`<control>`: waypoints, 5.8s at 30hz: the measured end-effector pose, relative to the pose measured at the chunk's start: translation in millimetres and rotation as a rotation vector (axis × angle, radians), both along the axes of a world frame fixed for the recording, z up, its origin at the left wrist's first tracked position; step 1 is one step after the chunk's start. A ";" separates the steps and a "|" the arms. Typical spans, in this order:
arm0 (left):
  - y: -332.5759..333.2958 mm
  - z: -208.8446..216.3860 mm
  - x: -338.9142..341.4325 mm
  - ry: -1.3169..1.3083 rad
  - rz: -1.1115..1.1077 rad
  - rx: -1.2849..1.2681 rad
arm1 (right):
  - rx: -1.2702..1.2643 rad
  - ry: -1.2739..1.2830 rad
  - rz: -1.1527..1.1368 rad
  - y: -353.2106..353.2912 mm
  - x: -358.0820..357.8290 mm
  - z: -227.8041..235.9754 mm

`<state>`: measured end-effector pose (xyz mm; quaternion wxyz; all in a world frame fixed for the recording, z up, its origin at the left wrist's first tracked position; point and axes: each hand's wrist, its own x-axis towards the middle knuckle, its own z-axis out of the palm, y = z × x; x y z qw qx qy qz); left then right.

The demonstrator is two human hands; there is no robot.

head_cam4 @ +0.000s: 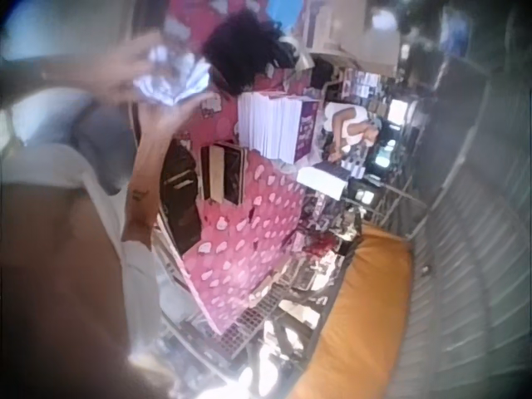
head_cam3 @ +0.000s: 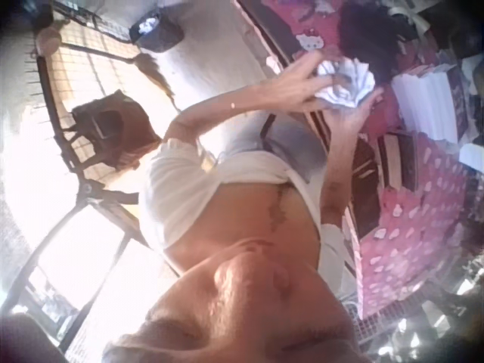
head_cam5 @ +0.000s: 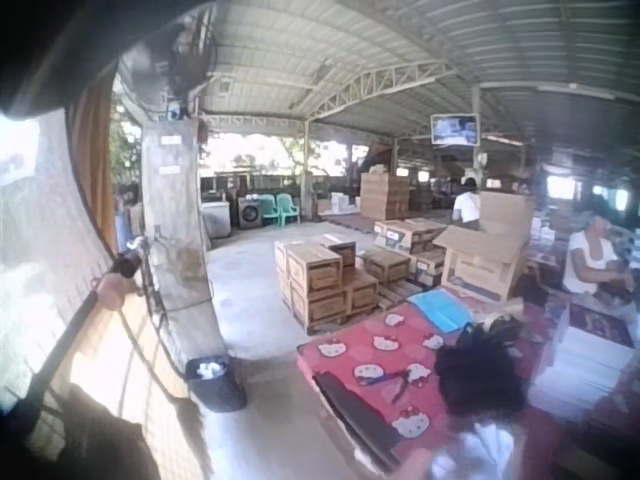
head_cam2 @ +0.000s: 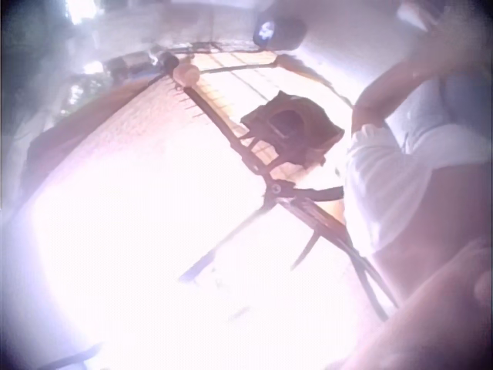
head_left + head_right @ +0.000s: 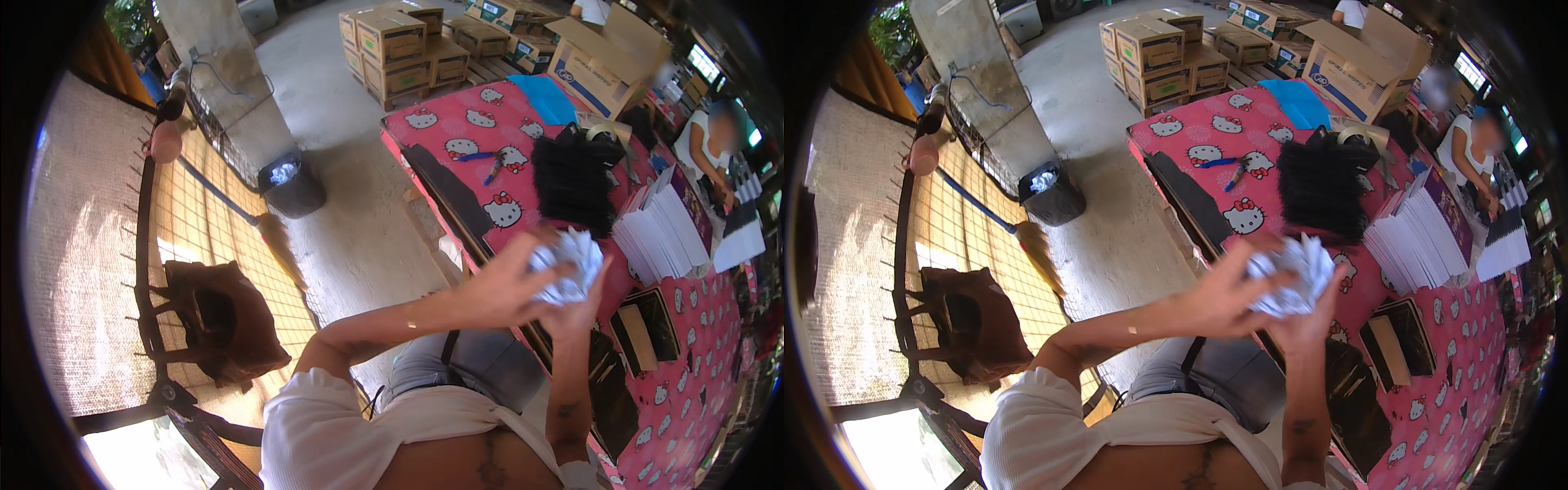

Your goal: The person removes plastic wrapping from a stack of spiral binding coils and inserts a coil into the punched holes of a notebook by hand.

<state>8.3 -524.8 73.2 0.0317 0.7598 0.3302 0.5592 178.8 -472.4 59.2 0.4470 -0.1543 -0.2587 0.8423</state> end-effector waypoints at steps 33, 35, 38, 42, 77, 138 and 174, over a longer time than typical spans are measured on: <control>388.7 -65.7 -23.3 0.588 0.188 -0.994 | -0.346 -0.368 -0.362 145.3 51.4 -79.1; 349.6 -73.7 -46.9 0.543 0.211 -0.992 | -0.406 -0.543 -0.346 141.3 31.4 -34.9; 269.5 -57.8 -24.0 0.593 0.207 -1.260 | -0.247 -0.506 -0.185 159.2 57.4 -57.5; 149.0 -53.9 -61.0 -0.281 -0.126 -1.618 | 0.156 -1.083 0.208 194.8 27.7 -14.6; 568.3 -26.5 202.4 -0.257 -0.074 -0.496 | 0.835 -1.744 -0.595 27.5 122.6 -86.2; 165.7 111.5 256.0 0.352 -0.115 0.417 | 0.746 -1.011 -1.156 1.7 287.8 32.5; 171.7 -122.8 140.1 0.667 0.273 -0.190 | 0.488 -0.859 -1.194 -49.9 250.9 -87.3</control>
